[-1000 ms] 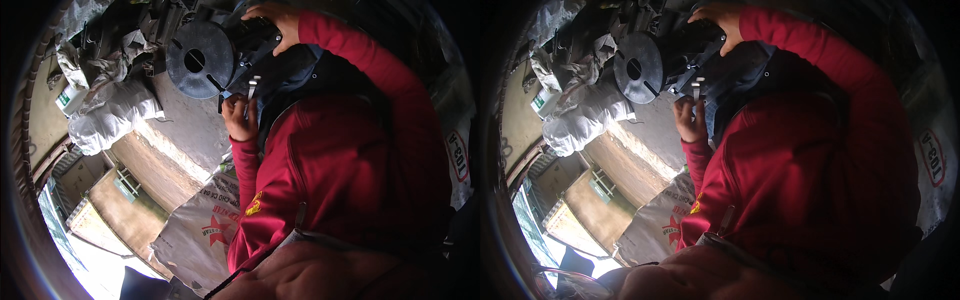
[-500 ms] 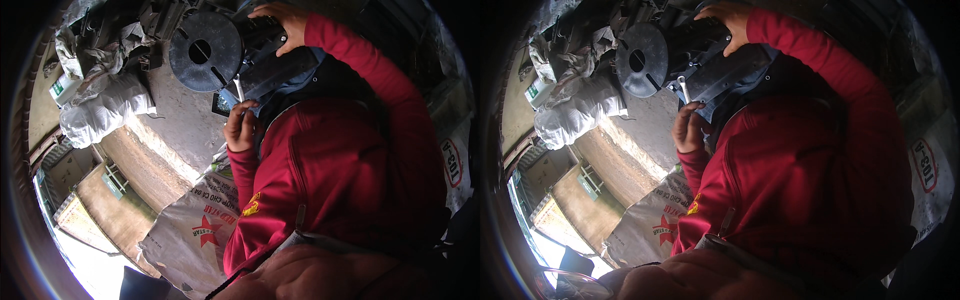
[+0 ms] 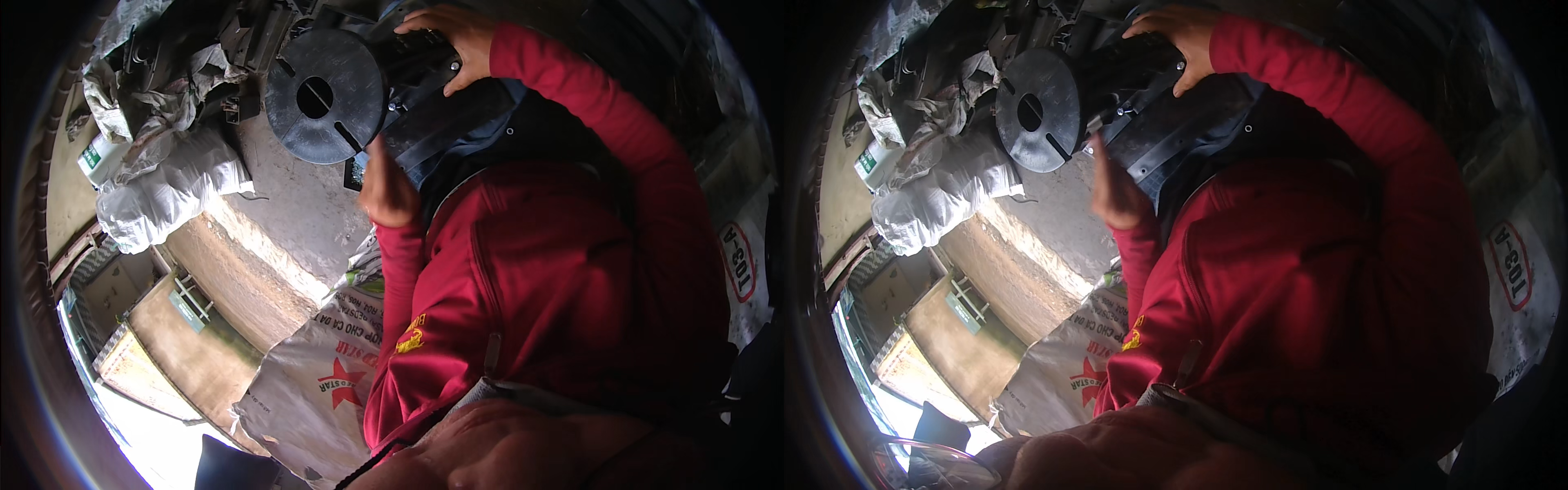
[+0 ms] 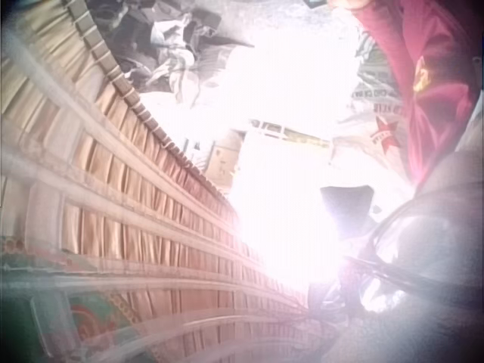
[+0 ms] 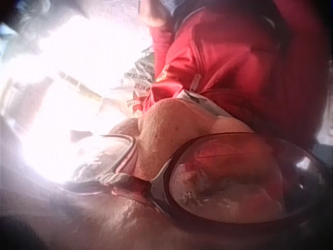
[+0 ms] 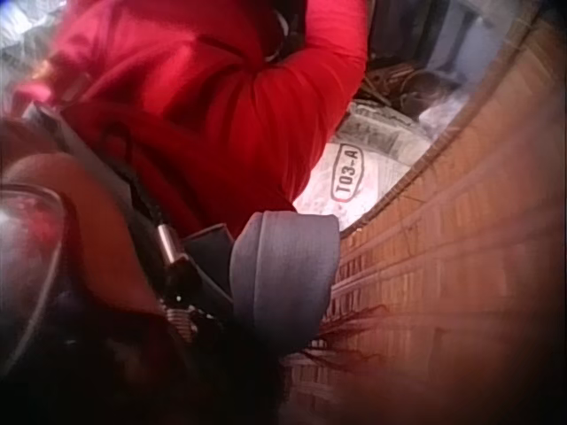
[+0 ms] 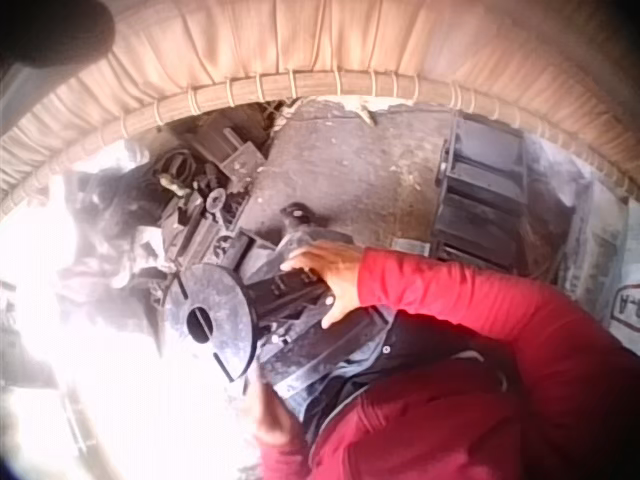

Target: The person uses a wrench to tighten bolts on a large metal component, likely part of a motor or machinery. They repeatedly adjust the component's position and work on different bolt locations to secure it.

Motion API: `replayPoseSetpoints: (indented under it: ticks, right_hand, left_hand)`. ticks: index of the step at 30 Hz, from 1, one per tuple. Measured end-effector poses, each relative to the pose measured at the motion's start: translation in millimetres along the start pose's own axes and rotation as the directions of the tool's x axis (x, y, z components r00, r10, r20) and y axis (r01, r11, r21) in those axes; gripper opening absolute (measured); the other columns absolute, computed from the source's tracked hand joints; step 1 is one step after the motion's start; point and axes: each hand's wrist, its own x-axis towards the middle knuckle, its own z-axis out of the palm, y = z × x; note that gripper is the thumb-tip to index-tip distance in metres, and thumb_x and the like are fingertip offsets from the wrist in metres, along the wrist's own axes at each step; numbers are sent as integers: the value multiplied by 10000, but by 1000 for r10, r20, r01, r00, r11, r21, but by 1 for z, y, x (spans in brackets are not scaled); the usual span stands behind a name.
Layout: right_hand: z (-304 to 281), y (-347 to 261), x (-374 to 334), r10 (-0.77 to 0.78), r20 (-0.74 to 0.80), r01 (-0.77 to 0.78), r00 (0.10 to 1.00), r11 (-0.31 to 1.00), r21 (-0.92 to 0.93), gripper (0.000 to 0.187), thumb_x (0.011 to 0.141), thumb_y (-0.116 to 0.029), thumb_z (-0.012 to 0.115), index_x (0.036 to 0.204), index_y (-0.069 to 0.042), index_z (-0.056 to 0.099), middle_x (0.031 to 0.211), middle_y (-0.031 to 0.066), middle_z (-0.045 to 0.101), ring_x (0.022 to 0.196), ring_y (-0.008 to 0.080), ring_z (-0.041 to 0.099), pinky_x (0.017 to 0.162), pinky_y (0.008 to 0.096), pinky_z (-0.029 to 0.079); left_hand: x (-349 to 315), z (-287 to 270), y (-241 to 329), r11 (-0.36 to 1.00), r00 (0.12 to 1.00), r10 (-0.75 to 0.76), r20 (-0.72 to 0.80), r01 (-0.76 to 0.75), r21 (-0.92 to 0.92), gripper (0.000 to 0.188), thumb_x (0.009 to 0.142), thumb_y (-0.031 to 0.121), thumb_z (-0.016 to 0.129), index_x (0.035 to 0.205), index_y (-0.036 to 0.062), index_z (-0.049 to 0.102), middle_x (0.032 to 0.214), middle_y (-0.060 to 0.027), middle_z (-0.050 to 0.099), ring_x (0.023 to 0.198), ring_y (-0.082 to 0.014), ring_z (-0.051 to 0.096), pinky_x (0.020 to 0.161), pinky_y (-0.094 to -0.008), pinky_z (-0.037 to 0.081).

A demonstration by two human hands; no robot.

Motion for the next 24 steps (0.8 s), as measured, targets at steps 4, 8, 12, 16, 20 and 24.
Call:
replayPoseSetpoints:
  ticks: [4,8,12,16,20,24]
  right_hand:
    - [-1,-3,-2,-3,-5,3,1000,1000,28,1008,429,-266,917,1286,-51,432,1226,152,499,1154,347,489,1004,440,378]
    - [2,3,-2,33,23,-34,999,999,6,1015,427,-261,919,1289,-53,427,1224,149,498,1164,341,485,1008,442,379]
    - [2,-6,-3,32,25,-33,999,999,36,1017,431,-266,921,1291,-50,424,1229,151,498,1162,344,486,1006,441,385]
    - [-3,2,0,29,36,-30,999,999,13,1016,442,-279,921,1296,-52,419,1240,148,490,1161,345,485,1016,432,382]
    - [-1,-4,-1,50,47,-51,998,998,31,1019,443,-283,920,1300,-53,421,1244,149,484,1162,340,484,1023,428,376]
    - [1,3,-6,37,26,-37,999,999,4,1031,437,-276,919,1309,-48,419,1244,157,484,1162,346,480,1016,440,373]
  left_hand:
    - [1,0,2,997,999,1,-39,-4,-73,528,814,-126,468,1318,11,545,820,-196,654,548,-218,574,526,-321,459]
    - [7,12,-11,983,973,147,-179,-163,-81,530,825,-99,510,1334,47,542,760,-187,635,502,-215,550,497,-330,441]
    - [-5,-3,-1,998,990,-63,124,63,5,483,852,-85,510,1323,15,542,960,-230,683,593,-200,623,574,-286,492]
    - [2,-14,2,987,985,51,-165,-75,-144,455,878,-95,459,1324,-26,519,1003,-215,688,638,-223,651,582,-276,498]
    - [-3,-1,-6,973,977,-163,141,135,190,430,895,-53,513,1318,18,542,924,-169,711,585,-198,635,534,-283,486]
    - [6,-17,-2,996,997,-22,-70,15,-89,386,906,-58,531,1285,3,570,1009,-215,693,586,-139,596,533,-271,474]
